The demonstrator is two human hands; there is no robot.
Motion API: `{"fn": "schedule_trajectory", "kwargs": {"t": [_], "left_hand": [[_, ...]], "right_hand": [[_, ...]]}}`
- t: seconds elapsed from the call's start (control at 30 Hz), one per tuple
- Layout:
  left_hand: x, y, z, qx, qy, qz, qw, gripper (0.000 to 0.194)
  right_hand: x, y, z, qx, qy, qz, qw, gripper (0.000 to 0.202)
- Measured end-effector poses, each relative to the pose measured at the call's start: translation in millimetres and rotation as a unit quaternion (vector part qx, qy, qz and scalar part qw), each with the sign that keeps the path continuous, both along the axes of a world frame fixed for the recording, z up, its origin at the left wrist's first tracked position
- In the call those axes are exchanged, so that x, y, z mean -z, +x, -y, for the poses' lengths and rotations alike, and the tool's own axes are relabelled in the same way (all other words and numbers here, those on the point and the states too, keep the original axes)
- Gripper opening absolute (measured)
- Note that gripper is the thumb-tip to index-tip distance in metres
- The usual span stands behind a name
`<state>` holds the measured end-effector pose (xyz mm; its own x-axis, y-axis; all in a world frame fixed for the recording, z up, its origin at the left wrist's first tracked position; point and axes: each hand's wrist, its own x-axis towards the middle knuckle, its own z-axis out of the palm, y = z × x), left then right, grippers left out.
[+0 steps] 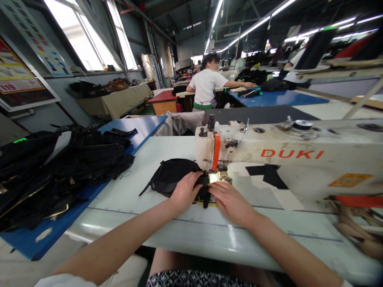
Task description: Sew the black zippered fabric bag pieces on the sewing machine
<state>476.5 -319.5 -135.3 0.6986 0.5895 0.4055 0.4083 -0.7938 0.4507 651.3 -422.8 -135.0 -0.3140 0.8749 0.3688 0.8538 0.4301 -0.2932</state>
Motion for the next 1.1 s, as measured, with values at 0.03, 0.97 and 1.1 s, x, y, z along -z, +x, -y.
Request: {"fn": "schedule_trajectory", "kwargs": {"t": [0.03, 0.97, 1.1], "left_hand": [[-0.9, -3.1, 0.5, 0.016, -0.002, 0.007, 1.0, 0.038], [-13.1, -27.2, -12.7, 0.116, 0.183, -0.253, 0.943, 0.039], [-19.8, -22.8, -11.7, 0.098, 0.22, -0.245, 0.939, 0.028]], "right_hand": [[0.0, 0.1, 0.0, 0.0, -0.002, 0.001, 1.0, 0.03], [-5.7, -3.1, -3.5, 0.0, -0.036, 0.047, 0.998, 0.031], [-7.5, -4.6, -3.1, 0.003, -0.029, 0.052, 0.998, 0.03]]}}
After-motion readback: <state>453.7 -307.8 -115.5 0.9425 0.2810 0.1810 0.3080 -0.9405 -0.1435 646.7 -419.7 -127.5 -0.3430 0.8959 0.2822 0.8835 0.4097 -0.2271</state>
